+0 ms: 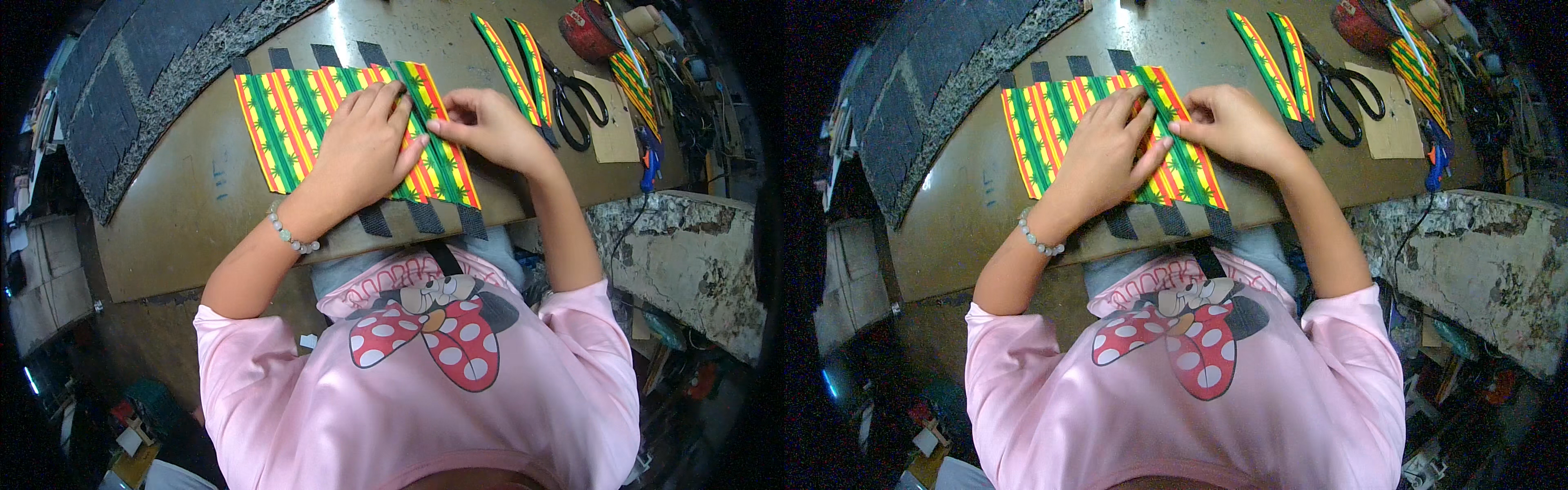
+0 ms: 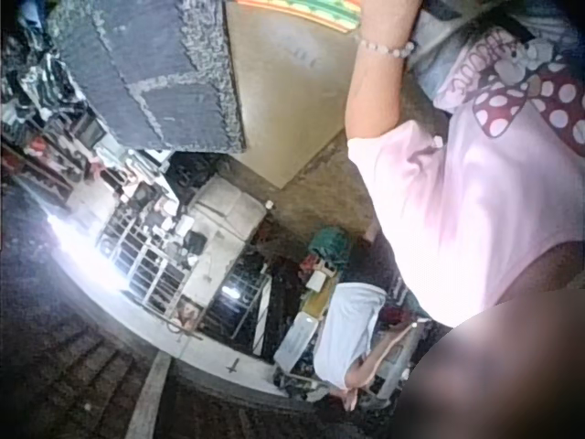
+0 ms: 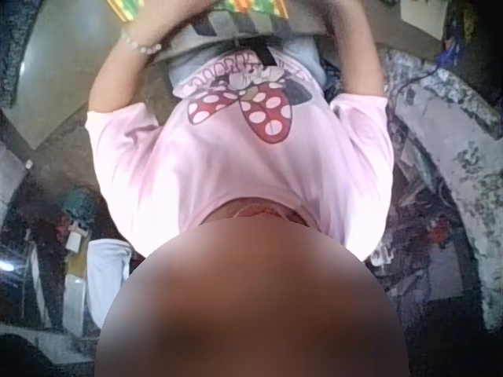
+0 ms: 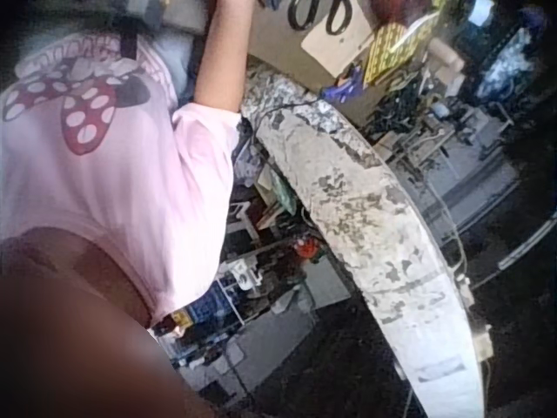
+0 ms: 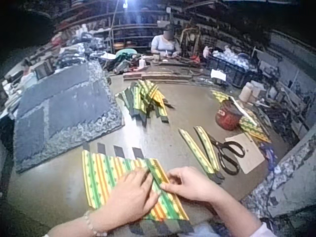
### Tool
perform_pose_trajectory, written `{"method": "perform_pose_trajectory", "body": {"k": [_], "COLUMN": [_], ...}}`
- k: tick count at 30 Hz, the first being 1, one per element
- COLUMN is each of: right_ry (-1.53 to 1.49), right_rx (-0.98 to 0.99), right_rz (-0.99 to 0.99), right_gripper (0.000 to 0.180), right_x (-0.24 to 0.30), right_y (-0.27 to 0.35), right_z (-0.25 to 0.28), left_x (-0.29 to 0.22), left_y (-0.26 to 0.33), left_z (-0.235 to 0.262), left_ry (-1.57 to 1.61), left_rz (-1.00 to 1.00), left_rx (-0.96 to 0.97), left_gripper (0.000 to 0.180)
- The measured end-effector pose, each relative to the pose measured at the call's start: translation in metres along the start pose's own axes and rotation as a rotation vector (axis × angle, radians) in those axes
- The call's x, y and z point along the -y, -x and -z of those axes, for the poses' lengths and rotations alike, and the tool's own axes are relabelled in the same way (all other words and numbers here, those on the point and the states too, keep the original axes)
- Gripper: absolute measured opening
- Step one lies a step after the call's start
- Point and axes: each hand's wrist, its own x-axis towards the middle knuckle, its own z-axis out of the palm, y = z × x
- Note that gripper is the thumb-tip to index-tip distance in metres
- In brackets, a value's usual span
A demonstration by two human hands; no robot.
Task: The person aligns multiple black fabric strips on a table, then places a colorful patterned fabric sheet over them. Using scissors, the person trims the black strips along the edges of the patterned fabric, then folds and adjusts the trimmed pieces.
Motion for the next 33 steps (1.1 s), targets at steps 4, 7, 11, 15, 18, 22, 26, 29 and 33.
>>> {"method": "perform_pose_trajectory", "body": {"k": [4,7,11,15,18,22,26,29,33], "right_ry": [0.041,-0.050,-0.137,-0.221,-0.743,-0.860,-0.927,-0.949,-0.940], "right_rx": [0.168,0.070,-0.135,-0.035,-0.050,-0.134,-0.098,-0.051,-0.018], "right_rz": [-0.082,-0.117,0.049,0.390,0.090,-0.229,-0.180,-0.197,-0.206], "right_gripper": [0.035,0.029,0.022,0.015,0.015,0.022,0.032,0.041,0.040], "right_x": [0.008,0.004,0.005,0.010,0.010,0.008,0.013,0.018,0.024], "right_y": [0.018,0.025,0.041,0.075,0.093,0.090,0.080,0.073,0.066], "right_z": [0.002,-0.008,-0.024,-0.020,-0.014,-0.009,-0.018,-0.021,-0.028], "left_x": [-0.009,-0.011,-0.009,-0.009,-0.011,-0.012,-0.013,-0.018,-0.009], "left_y": [0.008,0.010,0.011,0.012,0.012,0.007,-0.006,-0.007,-0.013], "left_z": [0.003,0.002,0.000,-0.003,-0.003,0.006,0.020,0.029,0.029], "left_ry": [-0.155,-0.155,-0.128,-0.130,-0.126,-0.106,-0.042,1.143,1.195], "left_rz": [0.021,0.050,0.063,0.069,0.085,0.080,-0.088,0.361,0.477], "left_rx": [0.192,0.209,0.218,0.173,0.166,0.198,-0.066,0.180,0.201], "left_gripper": [0.076,0.084,0.093,0.095,0.094,0.089,0.069,0.050,0.036]}}
